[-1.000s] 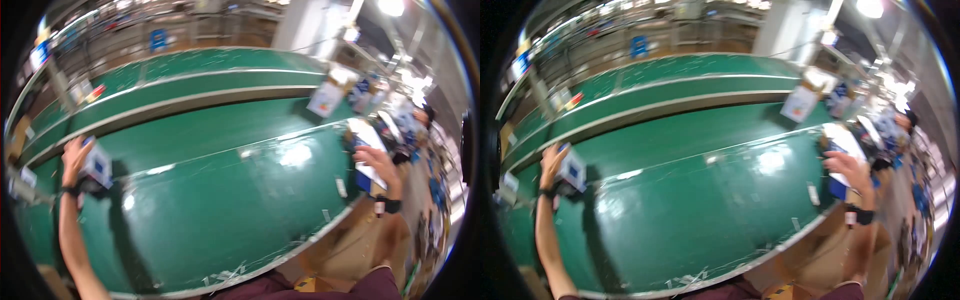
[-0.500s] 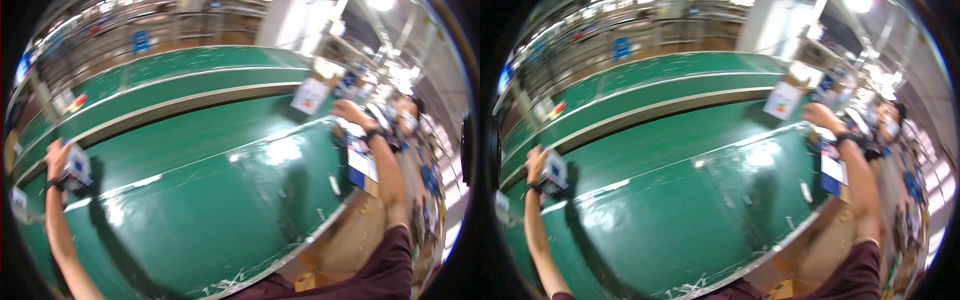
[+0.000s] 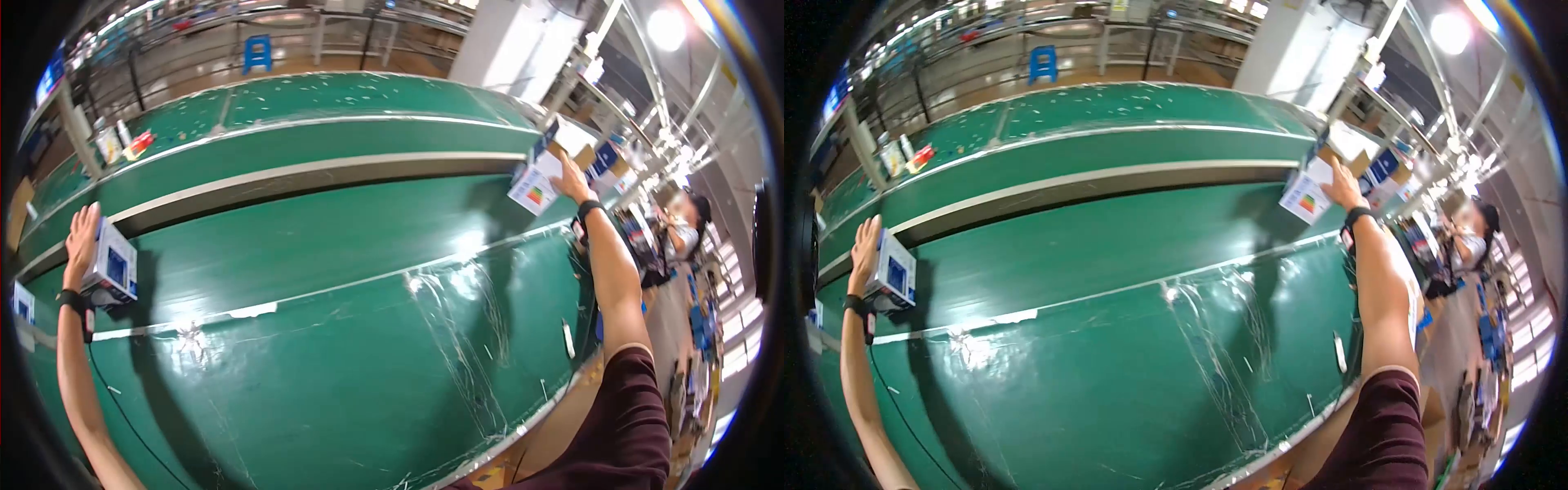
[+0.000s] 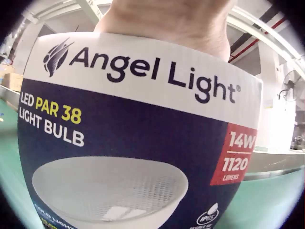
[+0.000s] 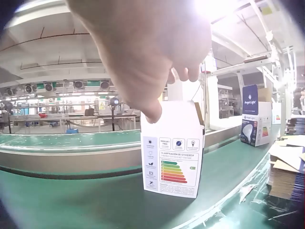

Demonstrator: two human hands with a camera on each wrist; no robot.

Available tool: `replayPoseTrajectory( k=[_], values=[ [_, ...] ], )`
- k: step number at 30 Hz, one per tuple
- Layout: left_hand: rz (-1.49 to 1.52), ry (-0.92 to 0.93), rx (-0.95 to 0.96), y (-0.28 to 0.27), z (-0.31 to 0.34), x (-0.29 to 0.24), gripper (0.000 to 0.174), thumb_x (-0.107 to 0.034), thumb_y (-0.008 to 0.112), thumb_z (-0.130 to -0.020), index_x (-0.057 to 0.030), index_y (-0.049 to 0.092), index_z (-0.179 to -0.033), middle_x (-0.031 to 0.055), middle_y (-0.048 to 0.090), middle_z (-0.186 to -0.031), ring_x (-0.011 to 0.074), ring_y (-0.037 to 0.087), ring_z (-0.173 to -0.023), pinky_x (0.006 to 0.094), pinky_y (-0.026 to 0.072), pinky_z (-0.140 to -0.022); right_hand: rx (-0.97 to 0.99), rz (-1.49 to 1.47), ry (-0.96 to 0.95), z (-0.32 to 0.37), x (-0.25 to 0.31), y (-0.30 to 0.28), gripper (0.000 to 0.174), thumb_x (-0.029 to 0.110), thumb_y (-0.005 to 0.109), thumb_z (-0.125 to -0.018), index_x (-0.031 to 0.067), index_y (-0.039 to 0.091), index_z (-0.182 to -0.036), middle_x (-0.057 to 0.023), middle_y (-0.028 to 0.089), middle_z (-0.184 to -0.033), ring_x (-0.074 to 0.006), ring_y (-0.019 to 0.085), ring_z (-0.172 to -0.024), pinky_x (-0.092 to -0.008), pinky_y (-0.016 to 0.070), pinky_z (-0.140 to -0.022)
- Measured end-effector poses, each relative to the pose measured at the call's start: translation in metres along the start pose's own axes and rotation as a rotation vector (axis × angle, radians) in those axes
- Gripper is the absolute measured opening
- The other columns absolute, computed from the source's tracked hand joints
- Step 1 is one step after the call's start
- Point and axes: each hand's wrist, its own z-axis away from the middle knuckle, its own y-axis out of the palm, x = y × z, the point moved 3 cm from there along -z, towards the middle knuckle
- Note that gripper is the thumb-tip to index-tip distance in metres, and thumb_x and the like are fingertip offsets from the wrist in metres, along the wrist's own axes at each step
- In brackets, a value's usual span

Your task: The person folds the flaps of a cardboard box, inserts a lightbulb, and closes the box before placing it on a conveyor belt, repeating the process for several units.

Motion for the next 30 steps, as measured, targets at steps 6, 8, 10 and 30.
replayPoseTrajectory(
  k=[6,8,10,30],
  values=[
    [-0.109,-0.314,-0.227,-0.066,0.020,-0.036,0.049,-0.035,0.041,-0.110,-0.0155,0.044,-0.154,0.0140,0.036,-0.165,0.0371,0.029,-0.153,0.0561,0.0285,-0.118,-0.011,0.031,-0.071,0.012,0.051,-0.028,0.031,0.024,0.074,-0.086,0.0051,0.073,-0.110,-0.0190,0.074,-0.104,-0.0385,0.068,-0.106,-0.0495,0.0520,-0.095],
    [-0.193,-0.386,-0.494,-0.072,0.018,-0.029,0.054,-0.042,0.036,-0.112,-0.0082,0.046,-0.153,0.0138,0.040,-0.163,0.0328,0.030,-0.153,0.0474,0.0267,-0.120,0.078,0.097,-0.074,0.029,0.087,-0.062,0.031,0.025,0.076,-0.082,0.0014,0.074,-0.102,-0.0233,0.073,-0.105,-0.0394,0.070,-0.103,-0.0483,0.0547,-0.090],
    [-0.177,-0.365,-0.712,-0.095,0.023,-0.053,0.053,-0.038,0.042,-0.111,-0.0071,0.046,-0.154,0.0133,0.042,-0.162,0.0333,0.032,-0.153,0.0450,0.0246,-0.123,0.046,0.000,-0.117,0.050,0.107,-0.081,0.035,0.029,0.078,-0.079,-0.0006,0.074,-0.096,-0.0249,0.073,-0.096,-0.0417,0.071,-0.096,-0.0499,0.0560,-0.087],
    [1.401,0.586,-0.190,-0.337,0.318,-0.453,0.136,-0.036,0.090,-0.069,0.0016,0.000,-0.163,0.0292,0.017,-0.164,0.0442,0.024,-0.150,0.0526,0.0300,-0.120,0.683,-0.932,-0.863,0.215,0.357,-0.323,0.056,0.052,0.066,-0.097,0.0010,0.071,-0.119,-0.0127,0.075,-0.104,-0.0232,0.072,-0.091,-0.0383,0.0593,-0.075]
  ],
)
